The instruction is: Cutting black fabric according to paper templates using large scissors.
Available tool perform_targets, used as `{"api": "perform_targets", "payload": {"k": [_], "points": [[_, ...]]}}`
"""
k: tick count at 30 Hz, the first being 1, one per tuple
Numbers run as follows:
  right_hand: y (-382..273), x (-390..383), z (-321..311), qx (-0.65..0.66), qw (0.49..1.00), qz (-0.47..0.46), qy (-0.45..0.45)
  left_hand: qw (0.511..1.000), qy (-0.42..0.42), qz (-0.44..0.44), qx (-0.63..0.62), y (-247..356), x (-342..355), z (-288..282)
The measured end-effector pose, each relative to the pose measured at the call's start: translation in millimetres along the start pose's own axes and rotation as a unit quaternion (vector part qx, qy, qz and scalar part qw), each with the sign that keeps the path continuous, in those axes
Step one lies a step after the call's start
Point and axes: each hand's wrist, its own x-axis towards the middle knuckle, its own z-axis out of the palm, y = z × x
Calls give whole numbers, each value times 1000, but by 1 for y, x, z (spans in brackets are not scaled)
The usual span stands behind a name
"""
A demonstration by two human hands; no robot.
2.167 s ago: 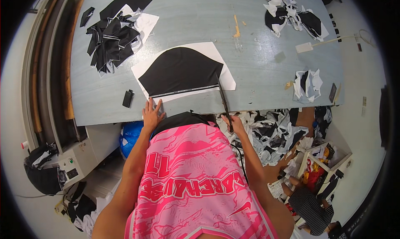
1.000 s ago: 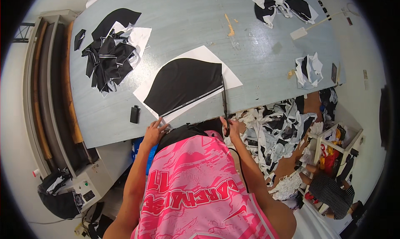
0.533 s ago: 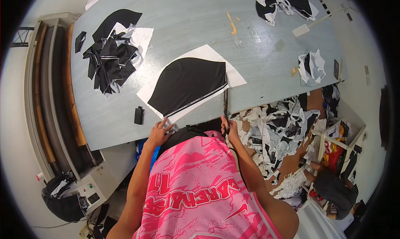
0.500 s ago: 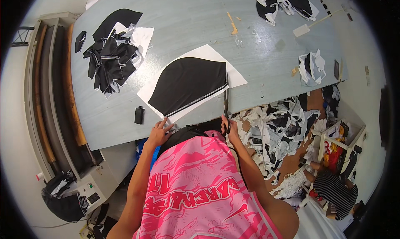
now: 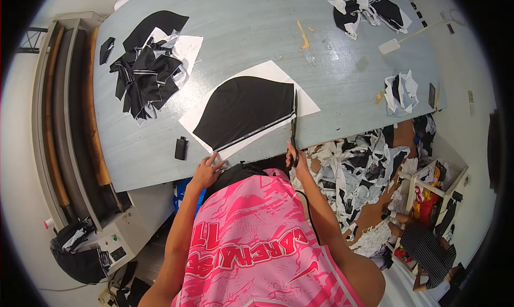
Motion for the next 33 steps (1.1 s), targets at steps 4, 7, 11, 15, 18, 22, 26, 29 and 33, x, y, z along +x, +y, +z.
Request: {"api": "perform_targets", "payload": {"k": [4,7,11,15,18,22,26,29,33], "points": [[-16,5,0,-37,999,-4,19,1000,5,1,-7,-2,0,2],[-16,4,-4,-77,996,-4,34,1000,0,-2,-8,-5,-1,5],[-28,7,-15,-60,998,-2,-1,1000,6,-7,-12,-5,2,0],[-44,20,-17,-83,997,11,-2,999,-7,-25,-37,-7,2,5],[-44,24,-21,-136,990,-20,23,999,-2,-30,-35,-13,2,16],[-54,19,-29,-136,991,0,17,998,11,-29,-52,-17,1,24],[-62,29,-29,-141,990,-13,16,997,28,-35,-65,-15,4,25],[-44,38,-33,-123,990,-61,22,990,82,-44,-102,-8,9,17],[32,20,-77,-201,966,-121,106,975,161,-102,-116,0,29,-2]]}}
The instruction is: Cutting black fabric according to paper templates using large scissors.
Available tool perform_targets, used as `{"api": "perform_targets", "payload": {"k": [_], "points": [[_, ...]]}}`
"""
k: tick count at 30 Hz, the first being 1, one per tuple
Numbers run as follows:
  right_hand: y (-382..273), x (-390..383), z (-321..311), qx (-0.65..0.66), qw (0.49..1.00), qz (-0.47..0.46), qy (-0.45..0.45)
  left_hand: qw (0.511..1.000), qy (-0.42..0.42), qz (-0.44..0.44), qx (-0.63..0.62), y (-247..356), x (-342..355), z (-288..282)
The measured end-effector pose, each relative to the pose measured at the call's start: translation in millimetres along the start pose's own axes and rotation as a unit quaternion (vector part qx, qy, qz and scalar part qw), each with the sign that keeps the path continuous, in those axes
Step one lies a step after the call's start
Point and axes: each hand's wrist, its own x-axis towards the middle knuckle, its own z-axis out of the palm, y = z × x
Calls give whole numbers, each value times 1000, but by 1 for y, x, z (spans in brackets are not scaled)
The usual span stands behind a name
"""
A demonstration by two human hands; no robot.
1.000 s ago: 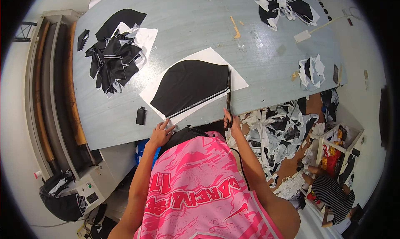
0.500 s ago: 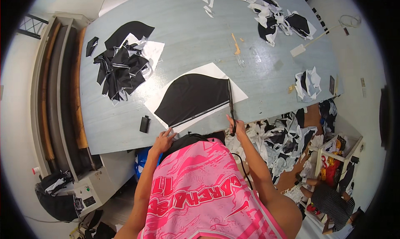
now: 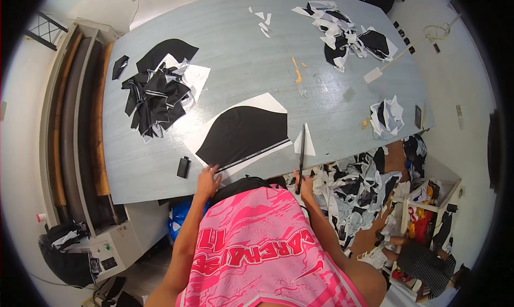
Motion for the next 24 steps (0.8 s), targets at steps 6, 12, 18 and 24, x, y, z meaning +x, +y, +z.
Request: {"api": "perform_targets", "payload": {"k": [6,12,18,24], "points": [[62,-112,-55,-118,978,57,163,985,145,28,86,21,91,2],[16,-167,-130,-144,978,27,149,983,76,46,161,7,195,-9],[-4,-99,-198,-253,954,-157,-44,950,288,74,91,84,248,-41],[-102,38,-199,-262,925,5,-275,942,218,-46,-250,169,146,80]]}}
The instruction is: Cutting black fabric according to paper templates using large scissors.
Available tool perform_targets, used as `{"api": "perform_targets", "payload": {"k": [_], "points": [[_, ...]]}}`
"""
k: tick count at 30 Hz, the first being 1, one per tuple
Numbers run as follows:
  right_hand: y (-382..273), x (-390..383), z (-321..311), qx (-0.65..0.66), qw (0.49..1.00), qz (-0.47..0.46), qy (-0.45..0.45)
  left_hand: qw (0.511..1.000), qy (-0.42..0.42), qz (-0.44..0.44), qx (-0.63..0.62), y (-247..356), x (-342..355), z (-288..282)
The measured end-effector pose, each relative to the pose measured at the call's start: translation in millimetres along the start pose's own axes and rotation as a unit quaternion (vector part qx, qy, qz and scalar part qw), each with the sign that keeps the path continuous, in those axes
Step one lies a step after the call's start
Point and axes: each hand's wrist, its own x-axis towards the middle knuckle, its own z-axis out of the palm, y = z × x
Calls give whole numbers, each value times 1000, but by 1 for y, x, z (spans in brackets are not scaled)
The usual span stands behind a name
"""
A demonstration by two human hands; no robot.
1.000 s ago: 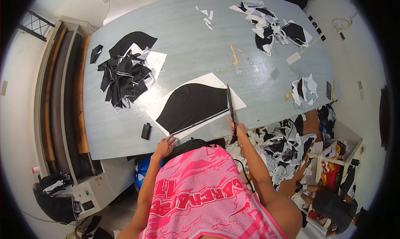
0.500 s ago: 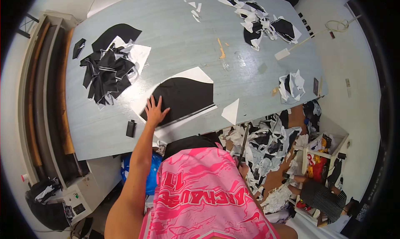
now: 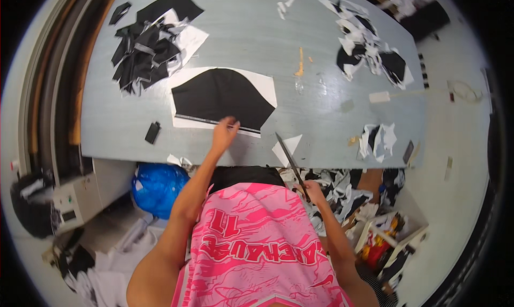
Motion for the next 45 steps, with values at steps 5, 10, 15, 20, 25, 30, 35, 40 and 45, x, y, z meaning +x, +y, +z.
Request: {"api": "perform_targets", "payload": {"k": [5,10,15,20,25,30,35,40,45], "points": [[-48,77,-56,-99,987,-7,-127,909,-102,-341,-216,19,-78,50],[-92,125,-82,-168,958,1,-234,778,-83,-473,-406,42,-88,95],[-95,151,-96,-217,936,-1,-277,677,44,-487,-551,59,-73,129],[-105,162,-98,-249,922,1,-295,664,114,-474,-566,60,-63,138],[-116,165,-94,-259,918,-9,-301,694,121,-454,-546,55,-69,136],[-118,173,-87,-258,908,-2,-331,710,117,-433,-543,54,-76,138],[-111,185,-81,-270,901,-12,-340,703,114,-435,-550,60,-75,133],[-116,190,-72,-258,899,-27,-353,688,109,-446,-562,58,-75,129],[-130,181,-65,-257,918,-9,-302,689,107,-438,-568,55,-78,130]]}}
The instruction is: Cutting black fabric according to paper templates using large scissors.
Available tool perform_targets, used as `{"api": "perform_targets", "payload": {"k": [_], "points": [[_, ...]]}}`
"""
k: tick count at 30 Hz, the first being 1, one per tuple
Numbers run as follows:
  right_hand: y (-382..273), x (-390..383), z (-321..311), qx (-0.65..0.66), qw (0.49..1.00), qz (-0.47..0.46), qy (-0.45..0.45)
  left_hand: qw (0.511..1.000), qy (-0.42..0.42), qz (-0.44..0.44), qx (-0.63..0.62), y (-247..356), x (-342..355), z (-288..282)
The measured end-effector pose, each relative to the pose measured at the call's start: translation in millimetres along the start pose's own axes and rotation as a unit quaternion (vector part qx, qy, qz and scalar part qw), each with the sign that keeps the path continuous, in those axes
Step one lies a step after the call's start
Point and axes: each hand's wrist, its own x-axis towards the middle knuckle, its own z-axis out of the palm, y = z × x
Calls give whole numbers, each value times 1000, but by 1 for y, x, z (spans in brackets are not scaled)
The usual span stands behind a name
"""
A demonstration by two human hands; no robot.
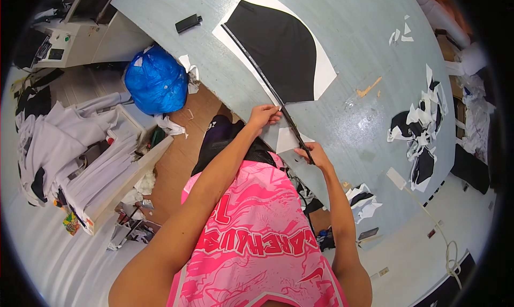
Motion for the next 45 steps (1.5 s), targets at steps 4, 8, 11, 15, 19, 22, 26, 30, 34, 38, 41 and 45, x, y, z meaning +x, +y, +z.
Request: {"api": "perform_targets", "payload": {"k": [4,8,11,15,19,22,26,30,34,38,41,45], "points": [[3,-3,-1,-17,1000,11,16,1000,5,-6,6,-1,2,1],[4,-4,-4,-17,999,3,29,1000,7,2,-1,-3,2,1],[6,0,-10,-37,999,6,29,1000,14,-7,1,2,1,2],[4,2,-8,16,1000,15,-7,1000,13,-14,5,2,1,-2],[-4,15,-2,16,999,-21,-34,1000,-2,-19,8,6,-2,-4],[-18,26,1,10,999,-24,-34,1000,-14,-25,2,6,-2,-6],[-26,34,6,-20,1000,-13,-2,999,-4,-30,-18,6,-2,-6],[-33,34,8,-53,998,2,33,999,-12,-27,-23,8,-1,-10],[-31,39,2,-37,999,-7,8,999,-15,-30,-30,5,1,-9],[-46,52,1,-13,1000,-6,-9,999,-24,-31,-38,4,5,-11],[-61,59,5,-21,1000,-3,-1,998,-25,-28,-42,3,6,-12],[-71,59,13,-34,999,16,29,998,-26,-32,-43,1,6,-14]]}}
